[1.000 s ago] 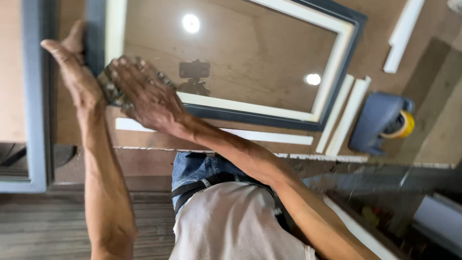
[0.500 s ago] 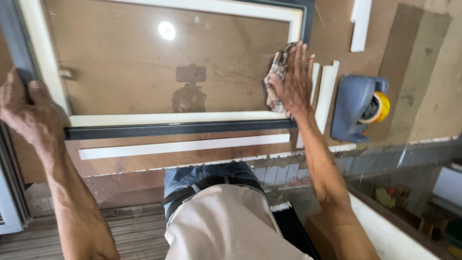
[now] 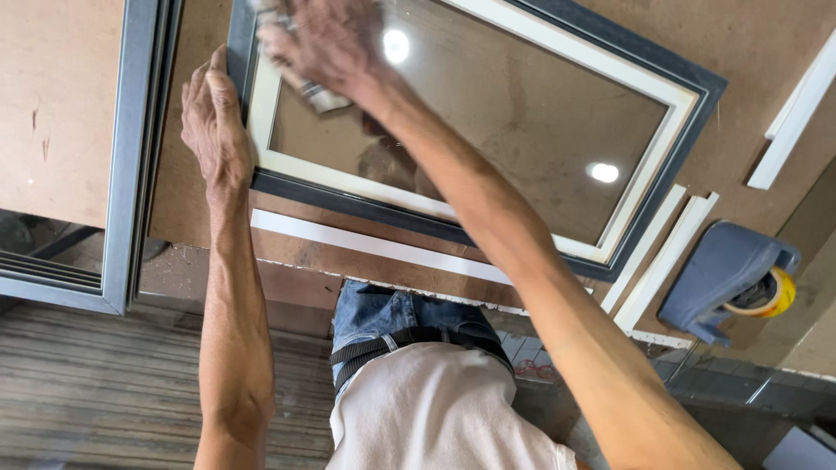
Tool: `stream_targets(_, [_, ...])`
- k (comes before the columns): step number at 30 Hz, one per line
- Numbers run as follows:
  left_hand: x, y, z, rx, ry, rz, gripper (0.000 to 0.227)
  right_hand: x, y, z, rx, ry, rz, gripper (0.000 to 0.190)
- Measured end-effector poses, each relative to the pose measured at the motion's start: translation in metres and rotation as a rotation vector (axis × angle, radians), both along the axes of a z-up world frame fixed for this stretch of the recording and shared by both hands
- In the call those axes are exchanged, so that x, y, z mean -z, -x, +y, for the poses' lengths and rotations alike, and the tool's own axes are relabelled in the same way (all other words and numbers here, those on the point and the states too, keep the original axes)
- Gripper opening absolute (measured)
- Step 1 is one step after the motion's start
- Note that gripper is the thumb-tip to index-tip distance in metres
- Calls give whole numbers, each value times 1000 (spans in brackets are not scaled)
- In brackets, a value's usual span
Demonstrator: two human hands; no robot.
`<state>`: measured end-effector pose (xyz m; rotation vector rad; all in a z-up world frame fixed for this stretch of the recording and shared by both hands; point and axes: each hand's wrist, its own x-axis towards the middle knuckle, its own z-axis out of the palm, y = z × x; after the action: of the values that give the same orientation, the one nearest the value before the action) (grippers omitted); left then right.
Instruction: The person assembles a window frame by placing white plastic strips into the grooves of a grey frame. They use a utility knife to trim the strips and a cloth to wipe the glass pane. The person repeatedly adjusts and secures the strips along the frame edges.
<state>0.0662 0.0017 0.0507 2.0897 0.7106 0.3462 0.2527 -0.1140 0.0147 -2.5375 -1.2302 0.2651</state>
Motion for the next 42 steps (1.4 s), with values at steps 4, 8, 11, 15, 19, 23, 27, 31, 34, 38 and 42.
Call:
stream_targets(4, [-9,-6,-1,-12,40,76,101,4,64,-9,-59,-354,-257,97])
stream_targets(8, [-12,-9,-10,-2,-230,-9,80,-23,48,-104,43,-110,117,91])
stream_targets(11, [-15,-8,-12,0,-297,20,52,-62,-3,-230,247,-4,-11,93])
stream_targets(15, [-20,-4,-13,-37,-208,-4,36,-87,-12,-383,416,160,-85,84])
stream_targets(19, [-18,-11,-14,-92,-42,12,32,-80,-11,-409,412,114,-78,85])
stream_targets(23, [-1,-4,-5,-127,-7,-40,36,-74,-32,-309,113,102,-196,97])
stream_targets(27, [19,-3,0,-84,-20,-41,71,-38,-44,-157,-167,-25,-419,88])
stream_targets(31, [16,0,3,-45,65,1,93,8,13,-20,-70,-108,-180,44])
stream_targets(34, [9,1,3,-186,268,41,92,-1,84,7,-18,-206,-183,64])
stream_targets(38, [9,-8,2,26,300,-193,100,-34,140,-29,-63,-258,-12,77])
stream_targets(42, [-10,-5,-7,10,-34,-77,99,-59,157,-170,11,-74,70,80])
